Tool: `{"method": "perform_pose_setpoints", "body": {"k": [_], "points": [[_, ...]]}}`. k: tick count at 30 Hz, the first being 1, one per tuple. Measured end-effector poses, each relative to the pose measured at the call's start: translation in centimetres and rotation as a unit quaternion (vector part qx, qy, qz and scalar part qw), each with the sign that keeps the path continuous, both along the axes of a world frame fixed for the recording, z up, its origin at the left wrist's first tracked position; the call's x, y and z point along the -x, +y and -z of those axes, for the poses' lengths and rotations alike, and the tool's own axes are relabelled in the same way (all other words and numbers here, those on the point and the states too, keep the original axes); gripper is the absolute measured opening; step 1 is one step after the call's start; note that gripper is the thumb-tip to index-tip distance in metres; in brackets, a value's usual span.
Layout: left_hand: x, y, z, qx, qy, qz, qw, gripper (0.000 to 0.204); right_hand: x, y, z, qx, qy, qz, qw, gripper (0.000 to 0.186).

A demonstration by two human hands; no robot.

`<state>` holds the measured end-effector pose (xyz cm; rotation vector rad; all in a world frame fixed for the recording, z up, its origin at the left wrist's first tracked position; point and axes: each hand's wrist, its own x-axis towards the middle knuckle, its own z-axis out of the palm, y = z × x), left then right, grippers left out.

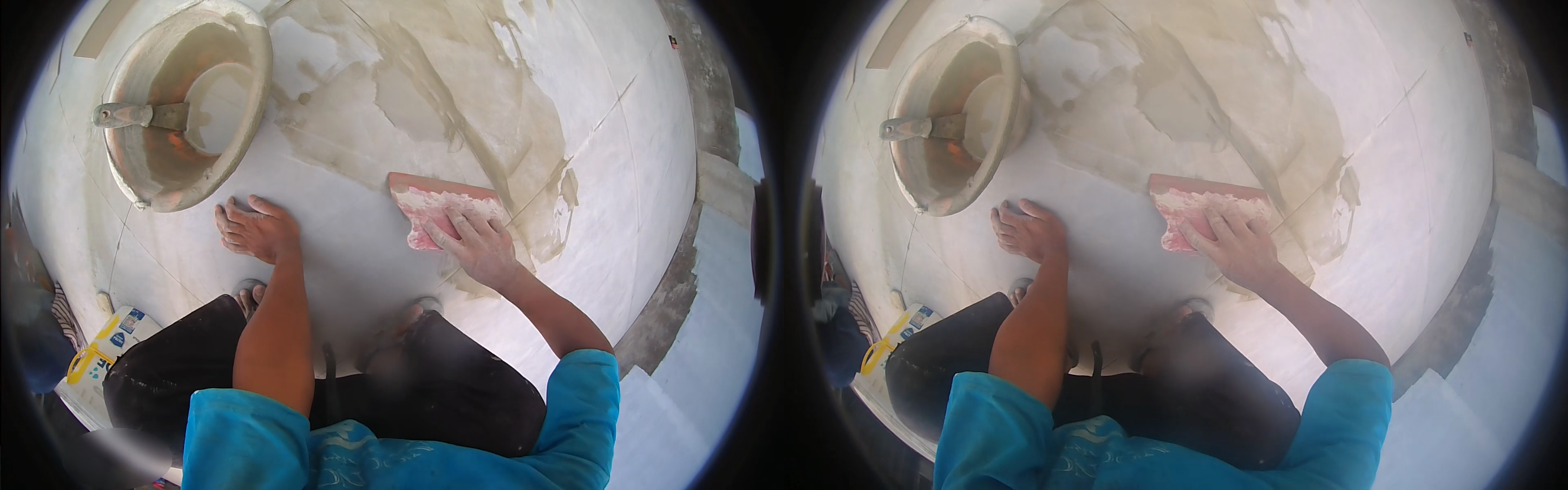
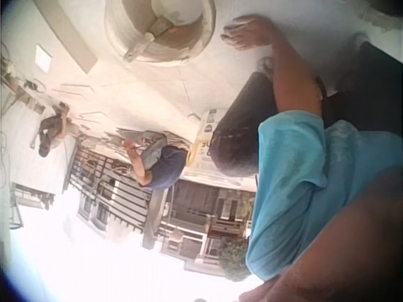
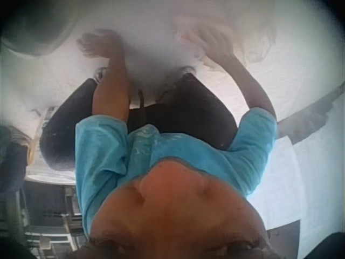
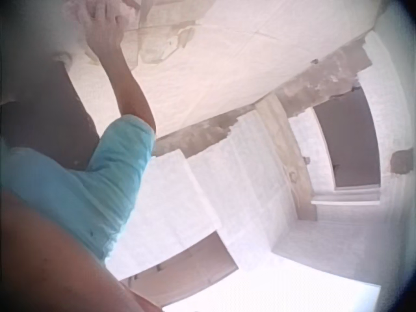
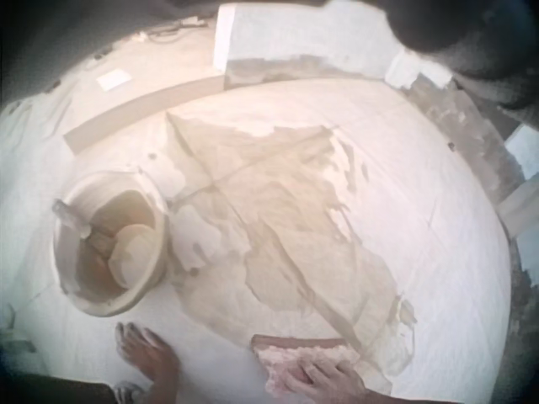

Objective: The person scoops grout from a bucket and spreads it onto a tiled floor using a pink float. The person repeatedly applies and smooths the grout over the tile surface and grout lines.

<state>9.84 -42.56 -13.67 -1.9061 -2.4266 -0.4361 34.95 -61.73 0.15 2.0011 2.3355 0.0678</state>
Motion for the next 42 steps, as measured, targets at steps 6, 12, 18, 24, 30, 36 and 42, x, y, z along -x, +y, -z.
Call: {"method": "perform_pose_setpoints", "body": {"k": [6, 12, 18, 24, 30, 36, 42], "points": [[0.4, 0.2, 0.2, 0.006, -0.006, -0.004, 1.0, 0.046, 0.5, 9.1, 1.3, 0.037, 0.013, 0.039, 0.998, 0.049], [0.1, 0.1, 0.0, 0.01, -0.01, -0.012, 1.0, 0.046, 0.4, 17.4, 2.2, 0.045, 0.042, 0.078, 0.995, 0.048], [0.2, 0.1, 0.1, 0.001, -0.004, -0.001, 1.0, 0.046, 0.9, 25.6, 0.3, 0.082, 0.069, 0.178, 0.978, 0.036], [0.7, 0.3, 0.2, 0.001, 0.004, -0.004, 1.0, 0.046, -6.9, 24.0, -4.5, -0.005, 0.143, 0.357, 0.923, 0.035], [0.0, 0.0, 0.1, 0.001, -0.002, 0.003, 1.0, 0.046, -12.7, -1.1, -0.7, -0.144, 0.607, 0.575, 0.53, 0.042], [-0.1, 0.0, 0.2, 0.0, -0.003, 0.002, 1.0, 0.046, -7.0, -7.1, 5.1, -0.248, 0.632, 0.569, 0.464, 0.055], [0.2, 0.2, 0.4, -0.002, 0.0, -0.001, 1.0, 0.047, -9.3, 3.5, 6.5, -0.223, 0.565, 0.558, 0.565, 0.041]]}}
